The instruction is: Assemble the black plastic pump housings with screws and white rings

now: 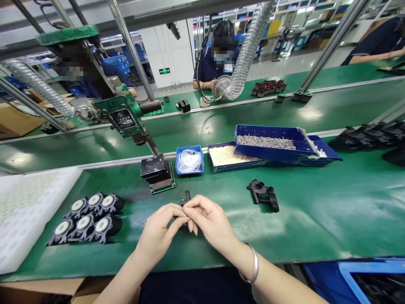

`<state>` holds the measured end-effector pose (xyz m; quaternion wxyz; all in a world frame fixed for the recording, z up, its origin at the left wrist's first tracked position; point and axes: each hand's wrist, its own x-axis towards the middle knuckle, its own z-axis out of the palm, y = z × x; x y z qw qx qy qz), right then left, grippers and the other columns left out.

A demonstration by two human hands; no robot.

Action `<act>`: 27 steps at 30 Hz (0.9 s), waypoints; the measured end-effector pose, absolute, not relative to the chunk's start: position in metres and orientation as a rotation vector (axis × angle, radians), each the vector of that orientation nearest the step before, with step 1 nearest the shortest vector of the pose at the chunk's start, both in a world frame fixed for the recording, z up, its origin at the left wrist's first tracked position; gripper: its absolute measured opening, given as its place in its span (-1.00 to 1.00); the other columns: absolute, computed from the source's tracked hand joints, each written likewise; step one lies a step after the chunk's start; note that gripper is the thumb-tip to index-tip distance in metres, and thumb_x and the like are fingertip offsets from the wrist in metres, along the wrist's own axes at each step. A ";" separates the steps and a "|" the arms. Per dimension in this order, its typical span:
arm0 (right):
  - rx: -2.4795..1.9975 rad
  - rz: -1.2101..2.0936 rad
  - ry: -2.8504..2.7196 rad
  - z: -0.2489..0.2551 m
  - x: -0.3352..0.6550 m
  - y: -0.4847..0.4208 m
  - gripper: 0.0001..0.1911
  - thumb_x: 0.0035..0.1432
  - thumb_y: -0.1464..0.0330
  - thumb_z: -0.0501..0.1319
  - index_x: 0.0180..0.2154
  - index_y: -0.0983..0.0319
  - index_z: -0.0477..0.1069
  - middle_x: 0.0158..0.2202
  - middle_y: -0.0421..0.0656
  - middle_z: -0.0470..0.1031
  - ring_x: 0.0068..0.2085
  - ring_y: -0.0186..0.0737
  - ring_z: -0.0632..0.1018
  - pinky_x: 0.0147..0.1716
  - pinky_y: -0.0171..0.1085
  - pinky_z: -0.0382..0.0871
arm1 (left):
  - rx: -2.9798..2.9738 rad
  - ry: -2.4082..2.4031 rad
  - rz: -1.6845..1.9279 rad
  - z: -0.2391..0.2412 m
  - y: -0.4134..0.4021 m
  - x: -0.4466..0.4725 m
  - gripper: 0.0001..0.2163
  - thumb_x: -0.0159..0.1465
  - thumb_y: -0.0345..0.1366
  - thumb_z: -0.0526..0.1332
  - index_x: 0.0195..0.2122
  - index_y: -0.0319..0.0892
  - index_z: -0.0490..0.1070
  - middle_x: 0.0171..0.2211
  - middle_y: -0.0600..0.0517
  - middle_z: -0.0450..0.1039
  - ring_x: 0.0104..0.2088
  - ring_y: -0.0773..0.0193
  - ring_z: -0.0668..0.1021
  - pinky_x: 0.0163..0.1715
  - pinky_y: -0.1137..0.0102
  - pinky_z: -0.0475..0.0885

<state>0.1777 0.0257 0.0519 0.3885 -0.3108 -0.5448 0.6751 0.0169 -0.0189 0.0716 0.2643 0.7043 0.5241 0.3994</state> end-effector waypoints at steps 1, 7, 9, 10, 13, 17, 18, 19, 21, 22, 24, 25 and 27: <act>-0.811 1.678 -1.417 0.052 0.179 0.029 -0.74 0.28 0.16 0.24 -0.30 0.23 0.39 -0.57 -0.28 0.36 -0.55 -0.35 0.37 -0.50 -0.31 0.27 | 1.848 1.432 1.077 0.072 -0.020 0.015 -0.84 0.31 -0.46 0.22 -0.42 -0.13 0.44 -0.39 0.09 0.53 -0.32 0.31 0.56 -0.26 0.45 0.43; -0.928 1.131 -1.962 0.052 0.196 0.063 -0.80 0.32 0.24 0.18 -0.32 0.20 0.46 -0.36 -0.17 0.41 -0.47 -0.30 0.45 -0.42 -0.26 0.36 | 1.590 1.532 1.185 0.066 -0.027 -0.011 -0.81 0.35 -0.31 0.16 -0.07 -0.09 0.51 -0.38 0.06 0.43 -0.38 0.31 0.52 -0.32 0.44 0.44; -0.892 0.997 -2.219 0.051 0.200 0.071 -0.83 0.34 0.32 0.15 -0.31 0.20 0.45 -0.33 -0.15 0.43 -0.38 -0.26 0.46 -0.35 -0.26 0.36 | 1.569 1.540 1.196 0.062 -0.029 -0.018 -0.81 0.37 -0.28 0.14 -0.15 -0.09 0.55 -0.39 0.05 0.41 -0.38 0.32 0.51 -0.33 0.45 0.44; -0.876 0.944 -2.323 0.051 0.201 0.073 -0.84 0.34 0.35 0.13 -0.29 0.20 0.45 -0.32 -0.15 0.43 -0.34 -0.23 0.47 -0.32 -0.25 0.36 | 1.533 1.541 1.203 0.059 -0.031 -0.019 -0.82 0.37 -0.26 0.14 -0.18 -0.10 0.56 -0.39 0.04 0.42 -0.38 0.32 0.52 -0.33 0.45 0.44; -0.863 0.857 -2.504 0.052 0.202 0.073 -0.86 0.36 0.40 0.10 -0.24 0.22 0.43 -0.27 -0.12 0.43 -0.29 -0.21 0.47 -0.29 -0.25 0.35 | 1.410 1.551 1.212 0.050 -0.035 -0.021 -0.83 0.35 -0.23 0.17 -0.21 -0.13 0.53 -0.37 0.03 0.50 -0.35 0.29 0.58 -0.29 0.43 0.49; -0.836 0.842 -2.618 0.057 0.200 0.069 -0.87 0.37 0.43 0.09 -0.18 0.23 0.41 -0.22 -0.11 0.42 -0.26 -0.20 0.49 -0.28 -0.26 0.37 | 1.377 1.612 1.219 0.042 -0.038 -0.017 -0.86 0.31 -0.22 0.24 -0.19 -0.14 0.51 -0.35 0.03 0.60 -0.29 0.23 0.63 -0.23 0.38 0.51; -0.836 0.834 -2.643 0.059 0.200 0.069 -0.88 0.37 0.44 0.09 -0.17 0.23 0.41 -0.21 -0.10 0.42 -0.25 -0.20 0.49 -0.28 -0.26 0.37 | 1.384 1.629 1.223 0.041 -0.039 -0.016 -0.87 0.29 -0.22 0.26 -0.21 -0.13 0.51 -0.35 0.03 0.61 -0.29 0.23 0.64 -0.24 0.38 0.51; -0.841 0.822 -2.665 0.061 0.200 0.068 -0.87 0.36 0.45 0.09 -0.16 0.23 0.41 -0.21 -0.10 0.42 -0.25 -0.19 0.49 -0.28 -0.26 0.38 | 1.407 1.644 1.220 0.040 -0.039 -0.015 -0.89 0.29 -0.22 0.27 -0.24 -0.12 0.51 -0.35 0.04 0.62 -0.30 0.22 0.64 -0.26 0.38 0.51; -0.855 0.793 -2.701 0.065 0.199 0.067 -0.86 0.37 0.47 0.07 -0.15 0.24 0.40 -0.20 -0.09 0.42 -0.26 -0.19 0.49 -0.28 -0.25 0.38 | 1.519 1.664 1.220 0.037 -0.039 -0.013 -0.93 0.29 -0.26 0.27 -0.31 -0.10 0.53 -0.33 0.06 0.63 -0.29 0.23 0.63 -0.25 0.38 0.50; -0.860 0.780 -2.713 0.066 0.198 0.067 -0.85 0.37 0.48 0.06 -0.14 0.24 0.40 -0.19 -0.09 0.41 -0.26 -0.18 0.49 -0.29 -0.24 0.38 | 1.601 1.660 1.233 0.035 -0.038 -0.011 -0.94 0.29 -0.29 0.27 -0.32 -0.09 0.53 -0.31 0.07 0.63 -0.27 0.23 0.63 -0.23 0.37 0.49; -0.860 0.763 -2.727 0.069 0.197 0.066 -0.84 0.37 0.48 0.05 -0.12 0.24 0.39 -0.20 -0.08 0.41 -0.26 -0.18 0.50 -0.28 -0.24 0.38 | 1.773 1.640 1.278 0.030 -0.037 -0.008 -0.95 0.28 -0.35 0.28 -0.32 -0.08 0.53 -0.29 0.07 0.61 -0.23 0.22 0.61 -0.18 0.33 0.46; -0.859 0.757 -2.732 0.070 0.197 0.066 -0.83 0.37 0.48 0.05 -0.11 0.24 0.39 -0.20 -0.08 0.41 -0.26 -0.18 0.50 -0.28 -0.24 0.38 | 1.846 1.635 1.295 0.028 -0.036 -0.007 -0.95 0.27 -0.37 0.28 -0.32 -0.09 0.52 -0.28 0.06 0.60 -0.22 0.22 0.60 -0.17 0.31 0.44; -0.858 0.752 -2.728 0.072 0.197 0.065 -0.83 0.38 0.47 0.06 -0.09 0.23 0.39 -0.21 -0.09 0.40 -0.26 -0.18 0.49 -0.28 -0.24 0.38 | 1.958 1.645 1.282 0.023 -0.034 -0.003 -0.95 0.26 -0.38 0.29 -0.33 -0.09 0.51 -0.28 0.04 0.57 -0.24 0.21 0.57 -0.20 0.29 0.40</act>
